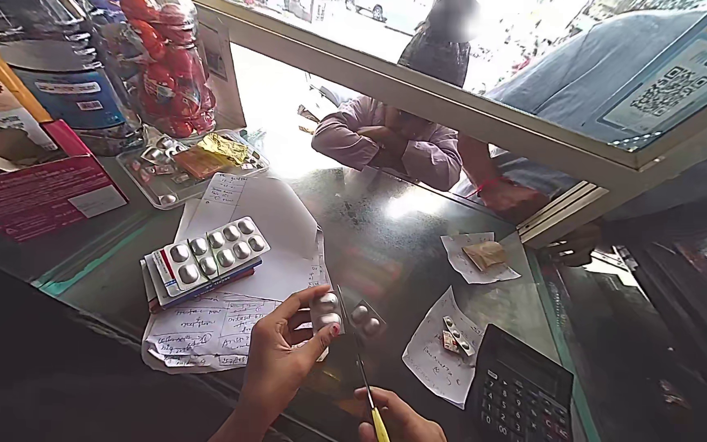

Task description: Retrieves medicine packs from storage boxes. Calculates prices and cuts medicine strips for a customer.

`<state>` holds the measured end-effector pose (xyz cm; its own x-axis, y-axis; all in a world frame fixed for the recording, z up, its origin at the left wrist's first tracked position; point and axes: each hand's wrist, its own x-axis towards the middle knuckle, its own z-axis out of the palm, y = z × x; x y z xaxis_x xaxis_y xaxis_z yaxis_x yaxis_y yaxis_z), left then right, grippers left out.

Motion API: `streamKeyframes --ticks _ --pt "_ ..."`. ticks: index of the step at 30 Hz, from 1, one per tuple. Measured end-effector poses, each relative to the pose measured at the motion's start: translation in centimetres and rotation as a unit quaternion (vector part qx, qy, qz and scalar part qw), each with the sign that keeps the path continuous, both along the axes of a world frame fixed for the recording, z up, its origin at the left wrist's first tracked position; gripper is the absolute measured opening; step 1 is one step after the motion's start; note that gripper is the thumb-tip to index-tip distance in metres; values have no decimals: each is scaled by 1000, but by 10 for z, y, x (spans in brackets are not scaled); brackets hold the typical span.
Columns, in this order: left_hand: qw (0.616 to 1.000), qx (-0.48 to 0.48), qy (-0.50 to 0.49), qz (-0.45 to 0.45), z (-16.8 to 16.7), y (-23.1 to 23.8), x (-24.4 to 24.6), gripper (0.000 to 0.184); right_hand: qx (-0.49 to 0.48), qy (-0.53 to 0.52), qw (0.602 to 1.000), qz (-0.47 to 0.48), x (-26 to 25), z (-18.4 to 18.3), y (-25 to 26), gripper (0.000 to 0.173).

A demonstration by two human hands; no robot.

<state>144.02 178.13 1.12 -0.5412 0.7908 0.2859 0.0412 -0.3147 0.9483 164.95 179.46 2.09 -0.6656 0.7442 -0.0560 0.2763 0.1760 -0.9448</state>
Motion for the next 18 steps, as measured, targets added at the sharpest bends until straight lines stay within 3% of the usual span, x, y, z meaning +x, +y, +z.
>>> streamKeyframes --ticks 3,7,11,14,18 --pt "998 29 40 43 -4 -6 -6 45 142 -132 981 -11 -14 17 1 48" --pt "992 10 113 52 -14 -11 -11 26 305 -201 931 -8 -45 23 2 34" --pt "975 -37 217 15 -24 -10 -13 26 505 -207 838 -32 -64 3 1 21" --pt "960 -76 270 0 -26 -10 -15 32 595 -191 781 -21 -67 0 1 21" --pt "947 -61 315 2 -26 -12 -17 29 632 -185 750 -62 -60 16 24 19"
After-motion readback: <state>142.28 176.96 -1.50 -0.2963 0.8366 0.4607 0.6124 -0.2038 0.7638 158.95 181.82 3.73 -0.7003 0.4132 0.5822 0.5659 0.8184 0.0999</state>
